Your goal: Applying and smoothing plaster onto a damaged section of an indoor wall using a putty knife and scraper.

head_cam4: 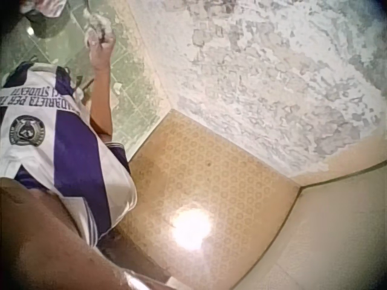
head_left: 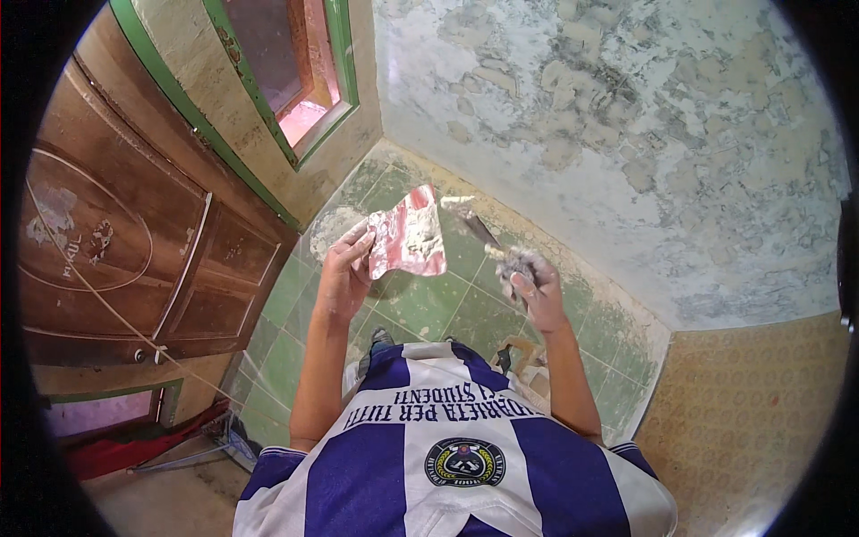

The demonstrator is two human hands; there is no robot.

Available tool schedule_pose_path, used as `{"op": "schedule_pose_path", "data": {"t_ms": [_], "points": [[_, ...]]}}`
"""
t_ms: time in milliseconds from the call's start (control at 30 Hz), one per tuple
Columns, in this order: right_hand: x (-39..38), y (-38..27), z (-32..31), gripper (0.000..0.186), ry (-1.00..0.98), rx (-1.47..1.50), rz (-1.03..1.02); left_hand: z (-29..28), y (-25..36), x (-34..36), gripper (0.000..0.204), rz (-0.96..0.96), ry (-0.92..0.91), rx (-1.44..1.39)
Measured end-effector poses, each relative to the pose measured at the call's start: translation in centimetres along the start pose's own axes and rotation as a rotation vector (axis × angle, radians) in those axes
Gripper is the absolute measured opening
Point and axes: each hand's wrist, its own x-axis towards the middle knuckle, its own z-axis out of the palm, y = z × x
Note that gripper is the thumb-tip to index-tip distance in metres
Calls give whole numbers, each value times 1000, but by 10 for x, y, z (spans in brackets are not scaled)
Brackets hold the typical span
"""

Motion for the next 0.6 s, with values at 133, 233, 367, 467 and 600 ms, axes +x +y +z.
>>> {"op": "schedule_pose_path", "data": {"t_ms": [133,233,367,467,600], "points": [[27,-9,-4,35,-25,-300,-124,1,7,1,46,-96,-89,56],[31,-5,-5,35,-78,-390,-121,3,9,4,47,-137,-175,17],[28,13,-30,40,-130,-357,-88,0,13,4,47,-119,-148,19],[17,-1,-47,39,-42,-525,78,-10,18,0,48,-87,-91,26],[6,9,-59,35,46,-568,-7,-11,24,2,47,77,-4,113]]}}
